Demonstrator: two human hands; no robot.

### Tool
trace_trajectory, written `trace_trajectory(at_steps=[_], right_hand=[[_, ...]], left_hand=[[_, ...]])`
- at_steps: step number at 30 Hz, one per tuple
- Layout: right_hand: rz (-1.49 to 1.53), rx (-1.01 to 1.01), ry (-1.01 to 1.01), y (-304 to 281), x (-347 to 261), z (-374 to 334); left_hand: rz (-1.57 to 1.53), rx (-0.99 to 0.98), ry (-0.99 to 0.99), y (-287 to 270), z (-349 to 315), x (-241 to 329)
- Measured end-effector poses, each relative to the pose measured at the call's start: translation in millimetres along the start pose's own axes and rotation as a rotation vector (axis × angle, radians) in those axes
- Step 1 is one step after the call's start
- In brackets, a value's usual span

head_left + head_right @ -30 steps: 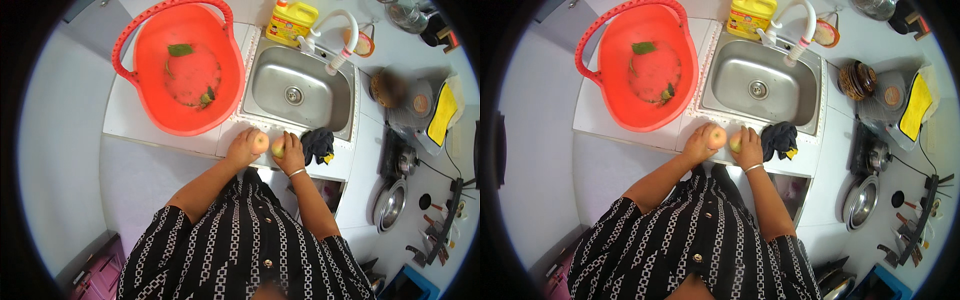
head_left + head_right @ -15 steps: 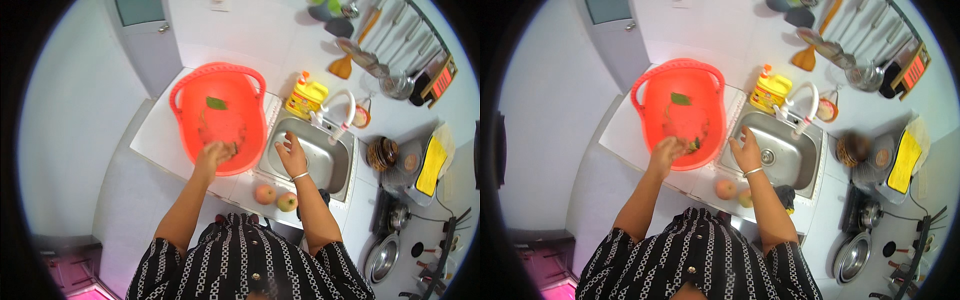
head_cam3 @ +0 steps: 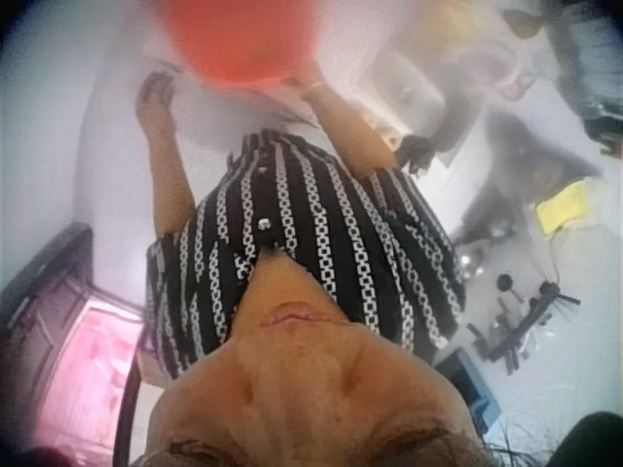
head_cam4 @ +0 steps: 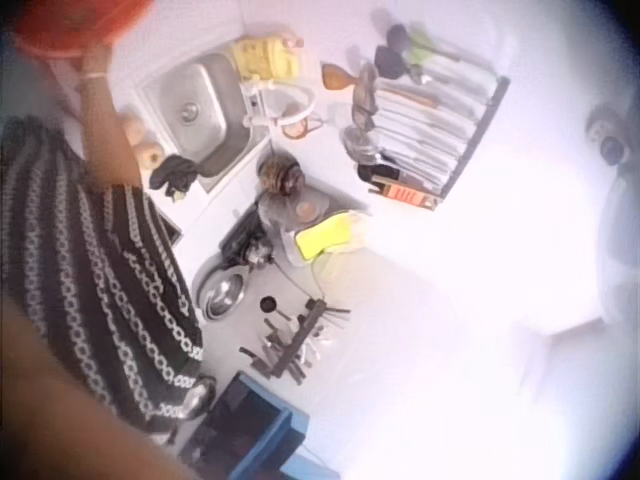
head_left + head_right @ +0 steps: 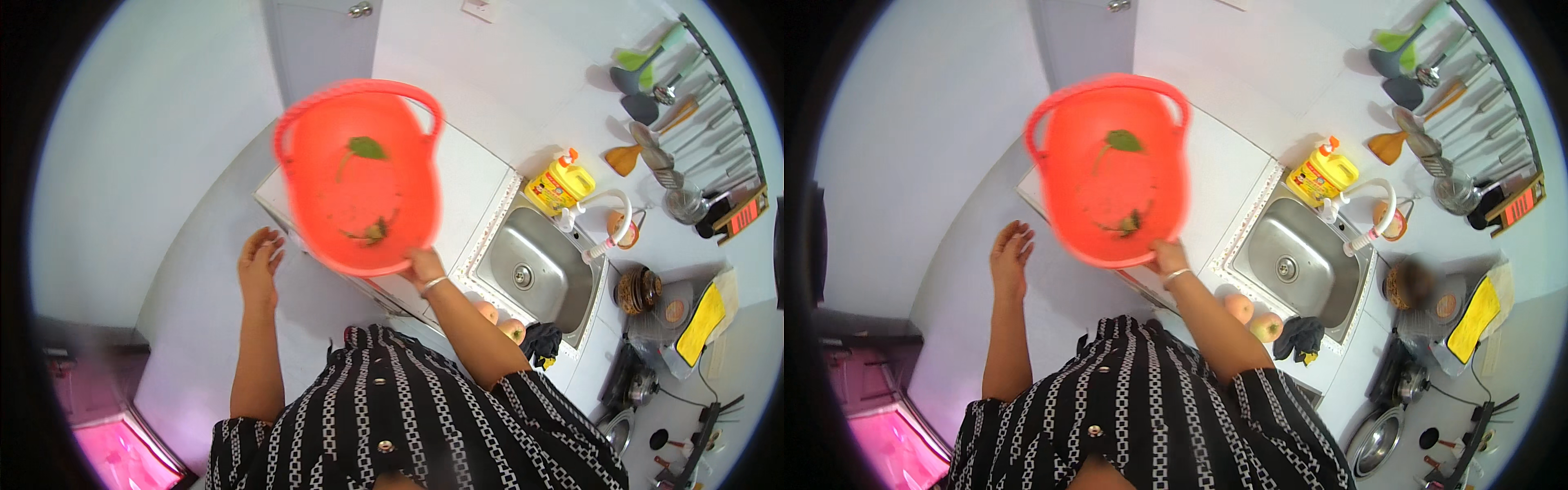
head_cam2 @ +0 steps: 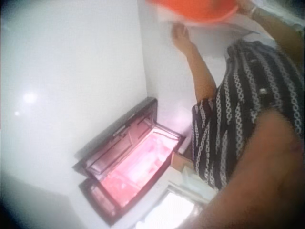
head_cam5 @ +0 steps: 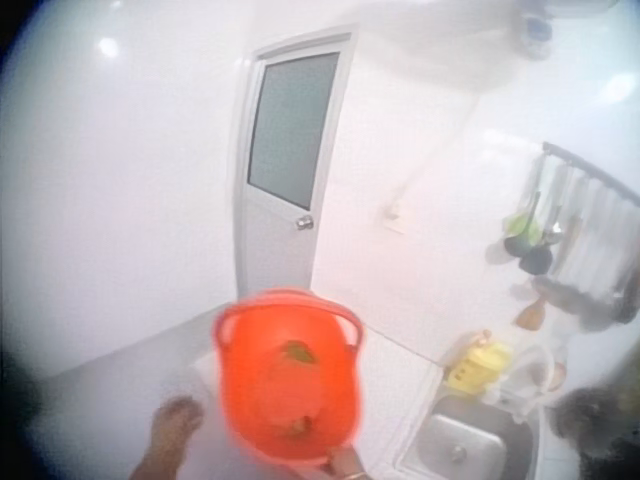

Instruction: The person sorts tomatoes, cucumbers, apples, and green beans between baskets, then washes a metal bowl in a sink with a sponge before exiting the room through a door while carrying a basket.

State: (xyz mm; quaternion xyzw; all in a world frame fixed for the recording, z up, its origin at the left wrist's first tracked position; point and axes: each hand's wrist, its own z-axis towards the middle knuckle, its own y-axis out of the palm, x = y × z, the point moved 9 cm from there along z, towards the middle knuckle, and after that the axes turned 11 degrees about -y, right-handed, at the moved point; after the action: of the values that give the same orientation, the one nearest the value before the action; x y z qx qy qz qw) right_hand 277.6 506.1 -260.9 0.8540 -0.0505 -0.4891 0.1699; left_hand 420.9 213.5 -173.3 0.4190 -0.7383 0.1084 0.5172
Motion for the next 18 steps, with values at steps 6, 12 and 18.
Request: trace_trajectory(at_steps=[6,12,18], right_hand=[[-0.070,-0.384,0.237,151.7,100.8,-47.4],[-0.449,-0.779,0.363,262.7,230.4,-119.3],[-0.428,-1.009,0.508,392.1,385.7,-317.3]], left_hand=[[-0.104,0.317,0.068,-166.0,-73.6,3.3],[-0.110,0.583,0.413,-357.3,-182.9,-1.4],[-0.400,0.752,0.308,-578.3,-285.4,-36.1]])
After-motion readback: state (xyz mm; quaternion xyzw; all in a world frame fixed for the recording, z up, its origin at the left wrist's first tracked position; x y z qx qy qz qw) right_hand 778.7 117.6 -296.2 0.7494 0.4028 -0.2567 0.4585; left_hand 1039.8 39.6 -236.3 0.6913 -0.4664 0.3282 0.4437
